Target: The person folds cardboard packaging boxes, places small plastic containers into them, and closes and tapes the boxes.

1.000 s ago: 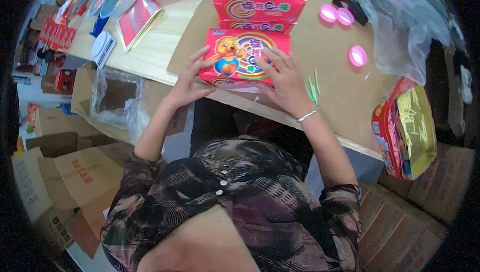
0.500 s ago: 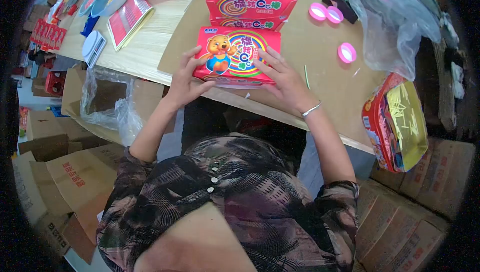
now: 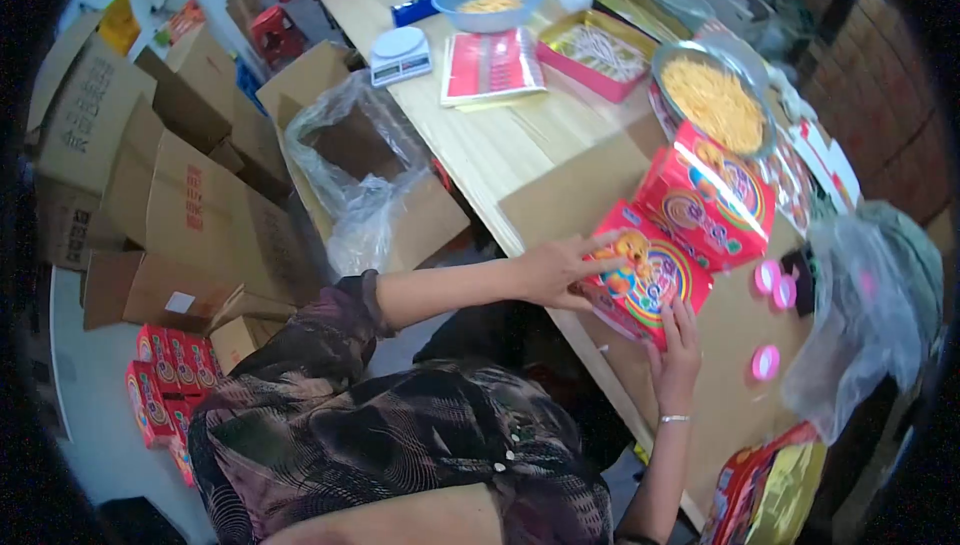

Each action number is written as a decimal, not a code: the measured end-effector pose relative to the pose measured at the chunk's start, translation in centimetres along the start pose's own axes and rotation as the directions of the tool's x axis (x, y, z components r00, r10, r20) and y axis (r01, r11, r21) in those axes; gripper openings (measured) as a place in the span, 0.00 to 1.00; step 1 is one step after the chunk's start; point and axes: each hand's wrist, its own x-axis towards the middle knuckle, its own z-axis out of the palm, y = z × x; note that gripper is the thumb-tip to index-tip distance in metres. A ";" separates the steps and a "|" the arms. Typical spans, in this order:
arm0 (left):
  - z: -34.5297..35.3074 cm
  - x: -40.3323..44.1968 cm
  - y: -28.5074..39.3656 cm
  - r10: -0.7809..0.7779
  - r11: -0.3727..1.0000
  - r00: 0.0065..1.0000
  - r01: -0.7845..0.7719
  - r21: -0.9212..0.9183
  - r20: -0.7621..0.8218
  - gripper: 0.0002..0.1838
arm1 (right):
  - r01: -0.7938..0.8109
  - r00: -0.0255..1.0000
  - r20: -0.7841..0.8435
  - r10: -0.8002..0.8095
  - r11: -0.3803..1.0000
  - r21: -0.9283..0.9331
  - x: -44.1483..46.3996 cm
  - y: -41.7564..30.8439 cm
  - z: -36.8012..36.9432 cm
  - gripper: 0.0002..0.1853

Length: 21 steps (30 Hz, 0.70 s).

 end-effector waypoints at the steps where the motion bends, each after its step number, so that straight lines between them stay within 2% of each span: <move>1: -0.5 -0.1 -0.8 0.039 0.994 0.999 -0.037 -0.101 0.009 0.34 | -0.012 1.000 0.001 0.012 1.000 0.008 -0.2 0.4 0.2 0.34; 4: -2.6 -0.5 -6.5 0.088 0.982 0.990 -0.105 -0.157 -0.112 0.34 | -0.038 0.999 -0.029 0.037 0.999 -0.020 -0.7 1.0 1.0 0.34; 5: -4.9 -0.9 -8.6 -0.146 0.972 0.977 0.112 -0.207 -0.155 0.34 | -0.027 0.999 -0.036 0.025 0.999 -0.045 -0.7 1.2 1.2 0.33; 6: -5.3 -1.0 -13.5 -0.182 0.982 0.907 0.187 -0.024 -0.381 0.34 | -0.019 0.999 -0.042 0.016 0.997 -0.069 -0.9 1.3 1.2 0.33; 7: -8.0 -1.2 -17.3 -0.332 0.941 0.819 0.322 -0.103 -0.467 0.34 | -0.012 0.999 -0.037 0.009 0.996 -0.094 -1.0 1.0 1.0 0.33; 8: -10.4 -1.6 -22.6 -0.416 0.889 0.707 0.450 -0.091 -0.572 0.37 | -0.023 1.000 -0.015 0.022 0.995 -0.097 -1.1 1.3 1.0 0.33; 9: -13.9 -1.8 -27.4 -0.465 0.800 0.656 0.599 0.036 -0.595 0.39 | -0.036 0.999 0.009 0.037 0.994 -0.100 -1.2 1.6 1.0 0.33; 10: -18.5 -1.3 -28.3 -0.656 0.701 0.477 0.672 -0.238 -0.586 0.44 | -0.001 1.000 0.006 0.002 0.992 -0.125 -1.7 2.0 1.1 0.33; 11: -19.8 -2.9 -36.0 -0.526 0.693 0.455 0.719 -0.053 -0.719 0.44 | 0.030 1.000 0.006 -0.029 0.989 -0.148 -1.4 2.3 1.3 0.33; 12: -22.1 -3.9 -41.4 -0.395 0.596 0.451 0.789 0.150 -0.801 0.45 | 0.151 0.982 -0.089 -0.168 0.974 -0.170 -0.1 2.1 1.4 0.27; 13: -24.8 -5.2 -45.6 -0.409 0.580 0.412 0.807 0.116 -0.814 0.45 | 0.170 0.985 0.005 -0.173 0.963 -0.211 -0.2 2.7 0.8 0.28; 14: -28.4 -4.0 -44.1 -0.631 0.528 0.299 0.841 -0.114 -0.715 0.46 | 0.182 0.982 0.095 -0.163 0.950 -0.254 -1.6 4.0 0.8 0.30; 15: -30.3 -5.0 -48.7 -0.581 0.476 0.229 0.874 -0.097 -0.781 0.46 | 0.292 0.950 -0.066 -0.306 0.942 -0.166 -4.0 8.4 3.4 0.28; 16: -32.3 -5.4 -52.6 -0.656 0.363 0.100 0.911 -0.196 -0.748 0.50 | 0.399 0.879 -0.237 -0.414 0.910 -0.109 -5.9 11.8 6.0 0.26; 17: -33.6 -6.1 -57.0 -0.601 0.277 0.095 0.956 -0.096 -0.794 0.56 | 0.352 0.894 -0.242 -0.378 0.925 -0.145 -5.9 10.0 4.8 0.26; 18: -34.9 -6.3 -60.4 -0.618 0.321 0.103 0.938 -0.131 -0.779 0.60 | 0.202 0.975 -0.052 -0.217 0.956 -0.215 -4.3 5.6 1.5 0.26; 19: -36.7 -7.4 -64.1 -0.638 0.357 0.110 0.919 -0.165 -0.762 0.64 | 0.053 0.992 0.125 -0.016 0.954 -0.296 -2.8 2.6 0.0 0.26; 21: -40.5 -10.2 -77.0 -0.464 0.437 0.252 0.899 0.028 -0.849 0.63 | -0.019 0.989 0.130 0.066 0.942 -0.335 -1.4 0.7 0.1 0.26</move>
